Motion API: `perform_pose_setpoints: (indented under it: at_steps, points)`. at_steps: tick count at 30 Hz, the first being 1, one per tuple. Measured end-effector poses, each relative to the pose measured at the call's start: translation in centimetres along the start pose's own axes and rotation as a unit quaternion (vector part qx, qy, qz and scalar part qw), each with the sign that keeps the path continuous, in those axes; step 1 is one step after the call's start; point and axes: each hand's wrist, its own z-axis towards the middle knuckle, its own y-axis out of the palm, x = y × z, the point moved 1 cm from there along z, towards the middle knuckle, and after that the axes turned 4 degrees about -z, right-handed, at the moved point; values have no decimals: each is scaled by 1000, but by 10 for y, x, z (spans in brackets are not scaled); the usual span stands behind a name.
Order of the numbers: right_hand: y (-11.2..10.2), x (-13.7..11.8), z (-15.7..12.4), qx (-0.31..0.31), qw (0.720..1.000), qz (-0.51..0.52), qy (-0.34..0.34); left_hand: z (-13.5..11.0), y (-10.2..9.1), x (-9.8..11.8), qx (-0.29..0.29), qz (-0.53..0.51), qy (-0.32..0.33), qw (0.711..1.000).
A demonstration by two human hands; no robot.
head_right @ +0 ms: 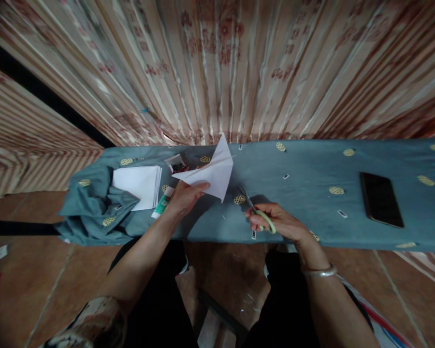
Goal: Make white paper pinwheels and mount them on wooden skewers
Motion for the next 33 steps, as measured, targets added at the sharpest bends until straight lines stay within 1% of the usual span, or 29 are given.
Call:
perform_pose_setpoints:
  at_steps: [2, 4, 5, 7, 8, 10, 12, 17, 20, 23, 25, 26, 29, 31, 33]
  points:
    - [-12, 1, -3, 61, 998, 3, -21, -1, 1, -1, 17, -2, -7, 1000]
    - [-21, 3, -2, 154, 987, 25, -42, -3, 3, -3, 15, -9, -21, 1000]
    - [-23, 4, -1, 210, 975, 43, -55, -5, 5, -3, 8, -13, -29, 999]
    - [-27, 5, 2, 318, 941, 74, -86, -8, 8, -6, -8, -21, -43, 999]
    - [-27, 6, 4, 356, 925, 80, -102, -10, 9, -7, -17, -22, -51, 998]
    - [-25, 5, 6, 397, 905, 76, -131, -13, 11, -12, -31, -17, -70, 997]
    - [-22, 3, 7, 398, 903, 66, -147, -14, 12, -19, -37, -7, -86, 996]
    - [-13, -1, 9, 353, 923, 59, -142, -14, 10, -32, -37, 12, -102, 994]
    - [-9, 1, 11, 336, 931, 66, -128, -14, 9, -34, -33, 23, -111, 993]
    - [-6, 4, 14, 328, 935, 72, -113, -15, 11, -31, -26, 3, -124, 992]
    - [-5, 4, 16, 336, 932, 80, -108, -16, 15, -27, -42, -30, -133, 990]
    - [-4, 4, 17, 346, 928, 86, -108, -16, 17, -25, -59, -52, -136, 988]
    - [0, 3, 22, 388, 908, 109, -113, -17, 21, -20, -107, -95, -143, 979]
    - [4, 2, 26, 411, 897, 119, -111, -18, 21, -20, -115, -96, -150, 977]
    - [8, 2, 29, 423, 893, 114, -107, -18, 21, -22, -114, -88, -151, 978]
